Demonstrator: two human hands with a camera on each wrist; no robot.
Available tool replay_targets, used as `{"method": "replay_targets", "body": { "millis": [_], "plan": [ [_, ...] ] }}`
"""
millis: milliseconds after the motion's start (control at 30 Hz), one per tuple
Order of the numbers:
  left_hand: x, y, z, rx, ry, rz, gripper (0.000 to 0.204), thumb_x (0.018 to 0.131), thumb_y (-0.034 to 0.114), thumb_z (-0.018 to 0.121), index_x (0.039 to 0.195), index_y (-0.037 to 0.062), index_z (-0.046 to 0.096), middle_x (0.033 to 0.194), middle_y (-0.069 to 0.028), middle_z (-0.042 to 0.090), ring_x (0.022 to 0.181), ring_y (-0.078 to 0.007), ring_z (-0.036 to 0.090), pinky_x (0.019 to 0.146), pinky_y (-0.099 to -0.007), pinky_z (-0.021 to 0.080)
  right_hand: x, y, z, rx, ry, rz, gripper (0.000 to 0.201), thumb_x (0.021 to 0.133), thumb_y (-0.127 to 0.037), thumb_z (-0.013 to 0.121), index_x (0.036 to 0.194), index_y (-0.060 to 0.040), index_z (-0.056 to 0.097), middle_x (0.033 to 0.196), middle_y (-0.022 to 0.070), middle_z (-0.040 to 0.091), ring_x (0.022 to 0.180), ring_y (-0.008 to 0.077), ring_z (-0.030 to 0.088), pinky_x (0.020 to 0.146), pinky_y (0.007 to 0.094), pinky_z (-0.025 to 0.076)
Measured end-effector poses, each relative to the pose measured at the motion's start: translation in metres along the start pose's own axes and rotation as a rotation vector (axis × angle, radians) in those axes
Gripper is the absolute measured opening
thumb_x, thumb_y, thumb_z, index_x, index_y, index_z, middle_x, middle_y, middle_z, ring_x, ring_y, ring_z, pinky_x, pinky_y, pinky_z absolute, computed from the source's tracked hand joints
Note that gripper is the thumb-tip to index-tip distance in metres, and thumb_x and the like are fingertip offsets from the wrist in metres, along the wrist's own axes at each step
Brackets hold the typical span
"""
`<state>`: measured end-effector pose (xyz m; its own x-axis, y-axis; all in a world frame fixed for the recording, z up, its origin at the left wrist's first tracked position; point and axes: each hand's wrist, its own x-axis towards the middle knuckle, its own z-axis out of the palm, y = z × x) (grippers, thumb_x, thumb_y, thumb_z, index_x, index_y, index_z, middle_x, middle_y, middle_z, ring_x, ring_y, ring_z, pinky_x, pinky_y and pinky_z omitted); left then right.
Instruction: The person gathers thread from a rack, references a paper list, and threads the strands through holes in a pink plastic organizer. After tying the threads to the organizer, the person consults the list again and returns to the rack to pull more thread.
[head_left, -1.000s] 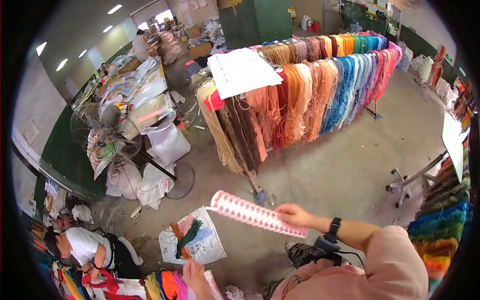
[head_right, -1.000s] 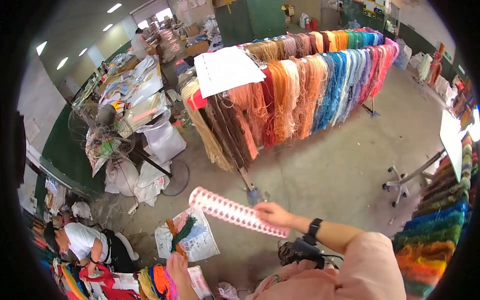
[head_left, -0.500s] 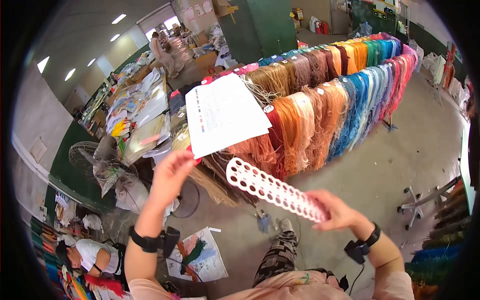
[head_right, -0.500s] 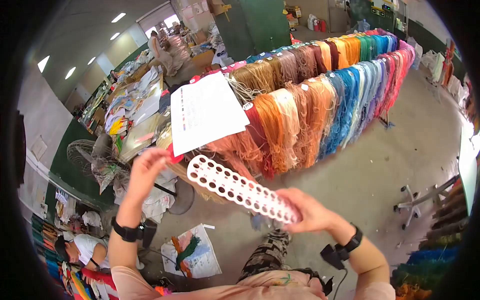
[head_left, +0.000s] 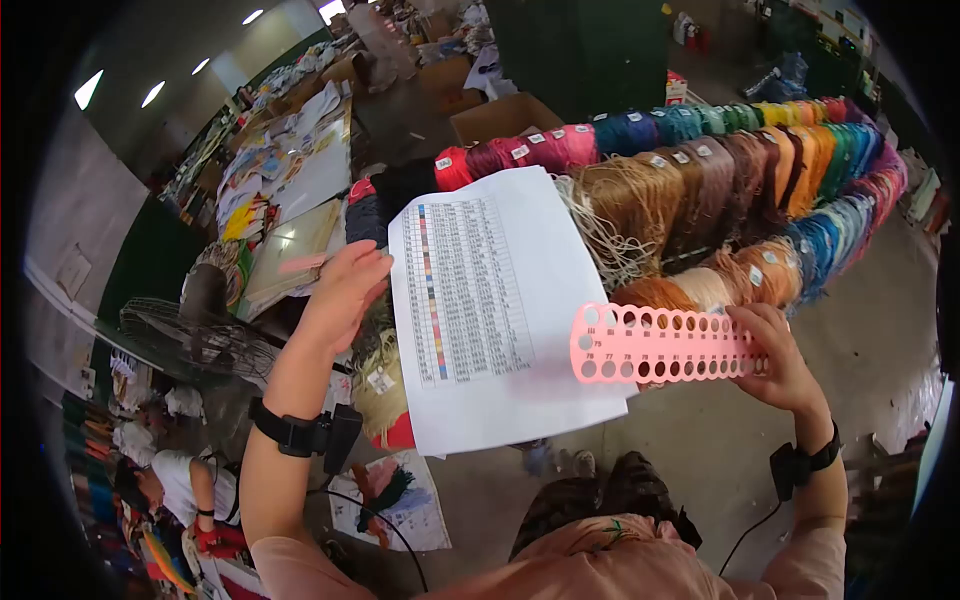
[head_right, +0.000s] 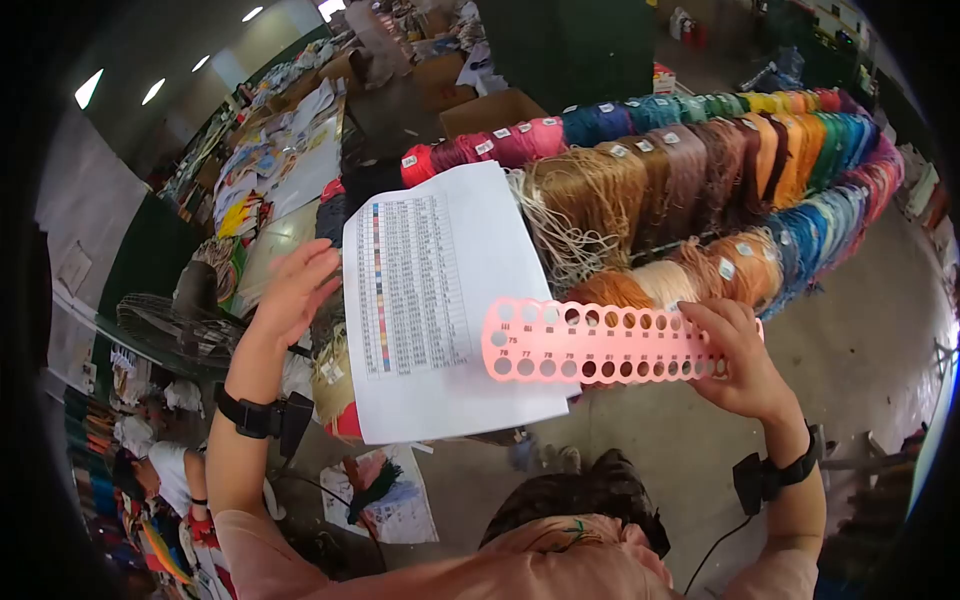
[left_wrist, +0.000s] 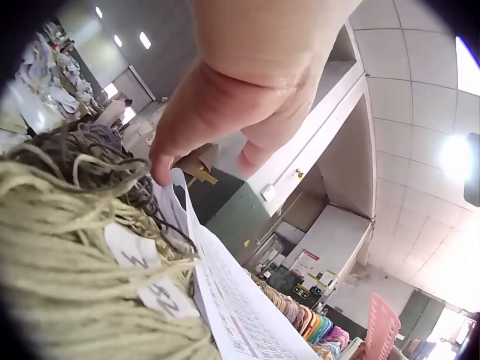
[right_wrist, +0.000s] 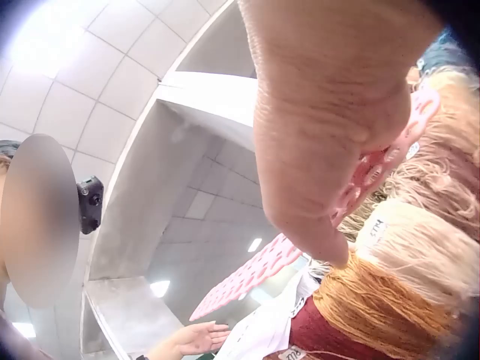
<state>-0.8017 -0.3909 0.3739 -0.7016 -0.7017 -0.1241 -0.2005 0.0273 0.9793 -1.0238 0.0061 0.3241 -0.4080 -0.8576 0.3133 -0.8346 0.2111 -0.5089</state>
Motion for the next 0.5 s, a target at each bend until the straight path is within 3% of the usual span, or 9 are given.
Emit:
{"method": "replay_targets", "body": {
  "millis": [100, 267, 500],
  "plan": [
    [0.004, 0.008, 0.008, -0.045, -0.072, -0.056, 0.050, 0.080, 0.015, 0.056, 0.118, -0.0054, 0.032, 0.112, -0.0140, 0.046, 0.101, -0.0173, 0.046, 0.086, -0.0273, 0.036, 0.026, 0.011, 0.011, 0.108, -0.038, 0.022, 0.067, 0.053, -0.005, 0.064, 0.116, -0.0061, 0.044, 0.107, 0.0124, 0.045, 0.099, 0.0295, 0.043, 0.086, 0.0360, 0.033],
    [0.019, 0.001, 0.010, -0.019, -0.100, -0.080, 0.050, 0.080, 0.014, 0.055, 0.118, -0.0067, 0.031, 0.111, -0.0140, 0.047, 0.100, -0.0169, 0.046, 0.086, -0.0285, 0.036, 0.065, 0.023, 0.021, 0.157, -0.133, -0.032, 0.068, 0.052, -0.005, 0.064, 0.116, -0.0055, 0.044, 0.107, 0.0131, 0.046, 0.097, 0.0299, 0.044, 0.084, 0.0353, 0.035],
    [0.047, -0.004, -0.004, 0.087, 0.020, -0.056, 0.069, 0.076, 0.019, 0.060, 0.125, -0.0079, 0.021, 0.124, -0.0241, 0.033, 0.113, -0.0252, 0.037, 0.093, -0.0307, 0.030, 0.087, 0.033, 0.027, 0.174, -0.225, -0.069, 0.069, 0.049, -0.006, 0.065, 0.116, -0.0050, 0.045, 0.108, 0.0139, 0.046, 0.097, 0.0308, 0.044, 0.085, 0.0369, 0.035]
  ]
}}
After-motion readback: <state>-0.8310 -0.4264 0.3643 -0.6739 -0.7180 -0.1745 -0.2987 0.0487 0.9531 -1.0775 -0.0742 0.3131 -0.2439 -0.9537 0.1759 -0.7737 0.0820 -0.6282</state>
